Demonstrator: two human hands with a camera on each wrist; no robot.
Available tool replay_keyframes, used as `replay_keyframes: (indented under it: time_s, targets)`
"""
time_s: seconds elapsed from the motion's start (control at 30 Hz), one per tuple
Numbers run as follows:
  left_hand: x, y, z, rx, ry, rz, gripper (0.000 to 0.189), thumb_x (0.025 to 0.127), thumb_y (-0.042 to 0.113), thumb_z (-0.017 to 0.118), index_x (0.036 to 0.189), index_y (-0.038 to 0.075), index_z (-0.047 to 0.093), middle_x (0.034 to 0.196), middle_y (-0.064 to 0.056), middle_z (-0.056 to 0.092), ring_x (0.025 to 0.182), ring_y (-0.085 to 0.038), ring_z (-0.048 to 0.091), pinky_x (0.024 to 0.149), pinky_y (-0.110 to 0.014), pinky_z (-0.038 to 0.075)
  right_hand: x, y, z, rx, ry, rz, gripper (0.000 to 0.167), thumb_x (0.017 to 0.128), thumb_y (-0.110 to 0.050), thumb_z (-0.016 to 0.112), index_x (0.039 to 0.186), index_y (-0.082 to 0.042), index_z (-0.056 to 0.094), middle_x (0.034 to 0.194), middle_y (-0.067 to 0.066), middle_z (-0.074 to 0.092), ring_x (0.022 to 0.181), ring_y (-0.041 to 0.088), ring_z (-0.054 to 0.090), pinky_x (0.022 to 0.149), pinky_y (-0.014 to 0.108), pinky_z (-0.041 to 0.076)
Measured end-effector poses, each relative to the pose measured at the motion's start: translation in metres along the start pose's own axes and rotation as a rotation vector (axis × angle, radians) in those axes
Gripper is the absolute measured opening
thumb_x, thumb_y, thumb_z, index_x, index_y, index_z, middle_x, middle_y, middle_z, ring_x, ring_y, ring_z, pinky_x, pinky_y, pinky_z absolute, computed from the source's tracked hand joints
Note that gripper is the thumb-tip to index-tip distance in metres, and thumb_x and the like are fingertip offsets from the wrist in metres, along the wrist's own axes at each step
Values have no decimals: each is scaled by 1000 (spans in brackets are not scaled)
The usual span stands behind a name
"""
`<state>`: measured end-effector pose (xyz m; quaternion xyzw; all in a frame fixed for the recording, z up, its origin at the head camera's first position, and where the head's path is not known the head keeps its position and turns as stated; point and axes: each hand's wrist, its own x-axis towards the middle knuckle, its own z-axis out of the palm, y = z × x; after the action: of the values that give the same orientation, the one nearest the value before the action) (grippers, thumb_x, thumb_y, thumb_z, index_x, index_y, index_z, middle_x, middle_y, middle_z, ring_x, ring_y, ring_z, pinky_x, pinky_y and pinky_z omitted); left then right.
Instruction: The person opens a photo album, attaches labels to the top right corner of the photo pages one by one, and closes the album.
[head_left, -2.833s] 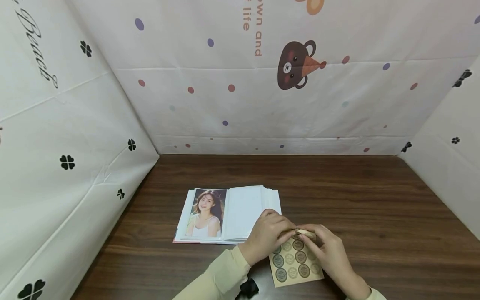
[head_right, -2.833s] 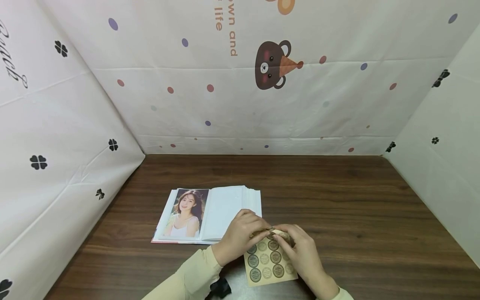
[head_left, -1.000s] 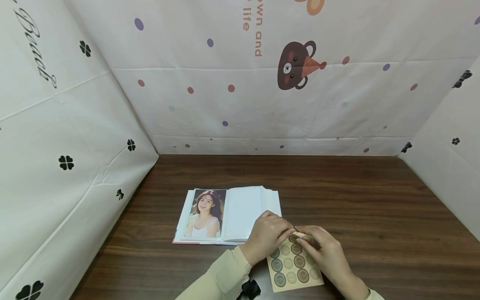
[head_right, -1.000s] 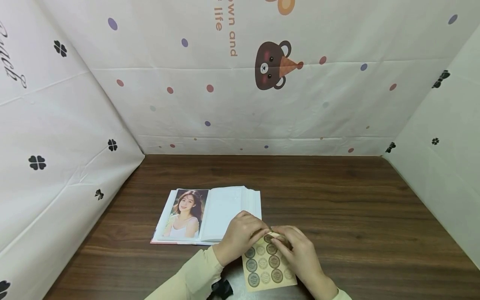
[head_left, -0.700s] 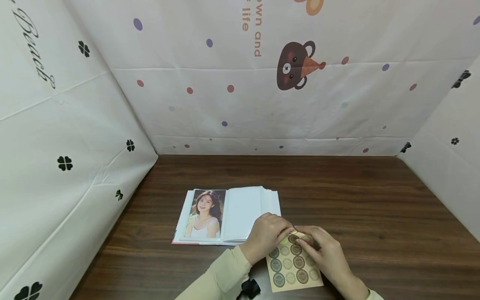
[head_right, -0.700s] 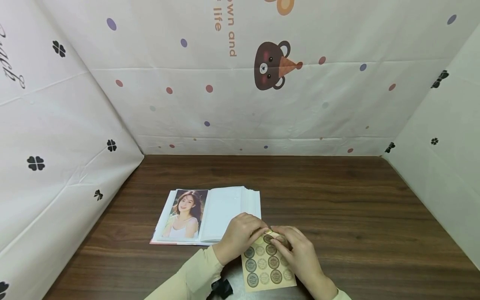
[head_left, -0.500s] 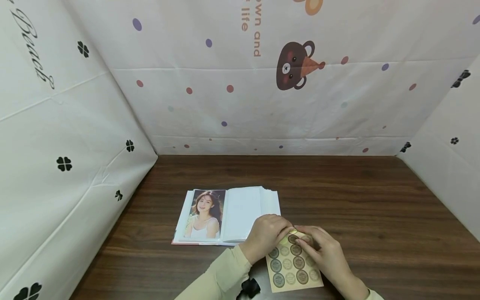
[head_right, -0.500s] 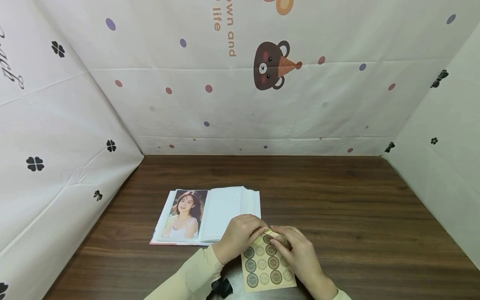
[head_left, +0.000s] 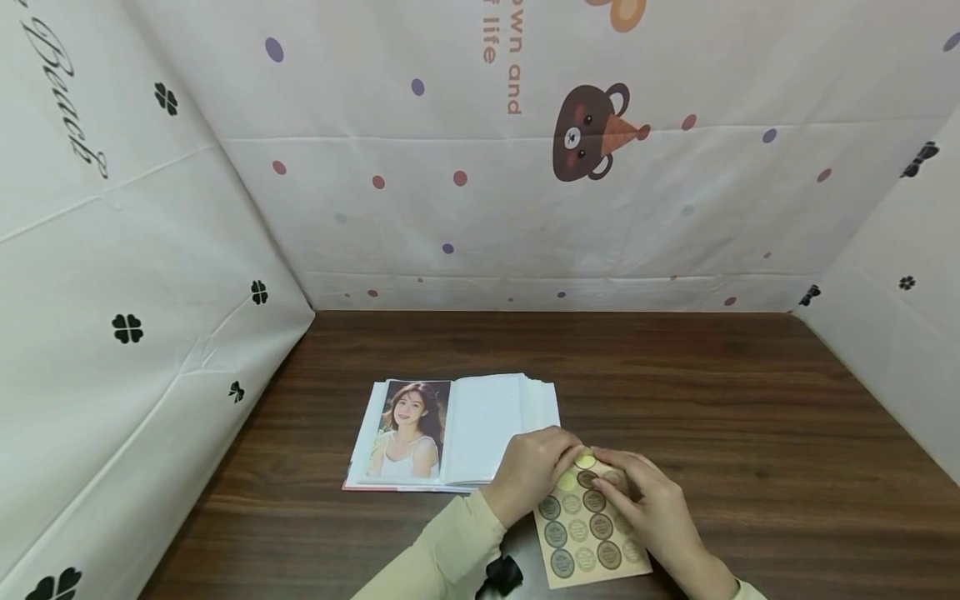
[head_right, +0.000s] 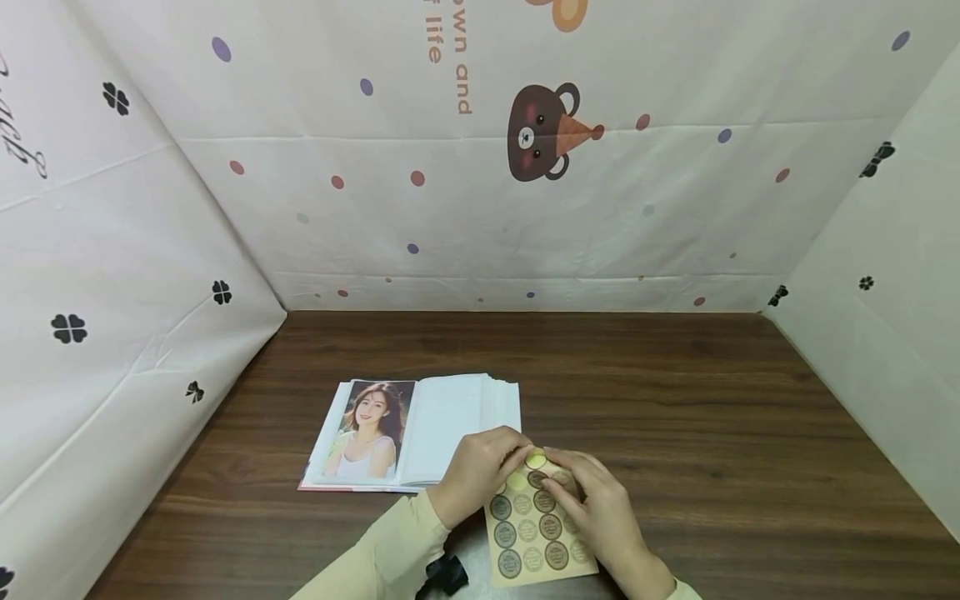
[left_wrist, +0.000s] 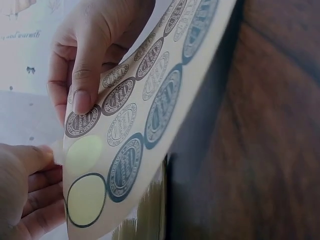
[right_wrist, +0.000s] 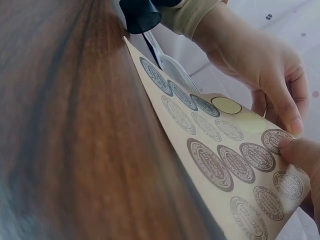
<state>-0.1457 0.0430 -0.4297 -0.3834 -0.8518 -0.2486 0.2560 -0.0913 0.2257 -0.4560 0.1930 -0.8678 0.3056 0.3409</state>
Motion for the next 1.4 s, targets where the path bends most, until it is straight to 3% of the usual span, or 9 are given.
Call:
replay_keyframes:
  time_s: [0.23, 0.53, 0.67, 0.8, 1.1, 1.4]
  targets:
    - [1, -4, -5, -33, 84, -10, 8, 91, 19, 65, 89, 16, 72, 85, 6, 73, 77, -2, 69, 70, -9, 52, -1, 5, -1, -43, 1, 34, 50, 57, -1, 85, 104, -12, 71, 99, -1, 73, 91, 5, 66, 86, -1, 41]
    - [0, -11, -13, 11, 111, 41, 5, 89, 22, 68, 86, 19, 70, 83, 9, 71, 74, 1, 67, 65, -9, 51, 2, 21, -10, -118, -51, 115, 44, 61, -5, 85, 103, -11, 72, 98, 2, 74, 90, 21, 69, 85, -2, 39]
    - [-1, -16, -15, 49, 149, 56, 5, 86, 24, 72, 83, 20, 71, 77, 9, 65, 65, 1, 59, 58, -8, 46, 2, 26, -13, -131, -119, 173, 41, 68, -9, 83, 107, -11, 70, 102, 7, 73, 93, 29, 69, 82, 21, 54]
    - [-3, -21, -17, 58, 169, 54, 7, 85, 26, 72, 81, 21, 72, 70, 9, 61, 60, 0, 54, 54, -9, 43, 1, 28, -15, -124, -163, 211, 40, 72, -11, 81, 110, -9, 69, 105, 12, 72, 96, 34, 68, 78, 47, 55]
    - [-9, -29, -25, 17, 164, 48, 5, 87, 19, 70, 84, 17, 71, 76, 8, 71, 66, 0, 64, 59, -11, 49, 1, 29, -16, -113, -192, 254, 39, 75, -11, 80, 112, -9, 68, 108, 14, 71, 99, 37, 67, 80, 51, 54]
    - [-18, -41, -34, -41, 145, 20, 4, 89, 19, 68, 89, 18, 72, 82, 8, 73, 66, 2, 63, 61, -7, 47, 2, 31, -17, -111, -216, 272, 38, 76, -13, 79, 112, -8, 68, 110, 16, 70, 101, 39, 67, 82, 52, 53]
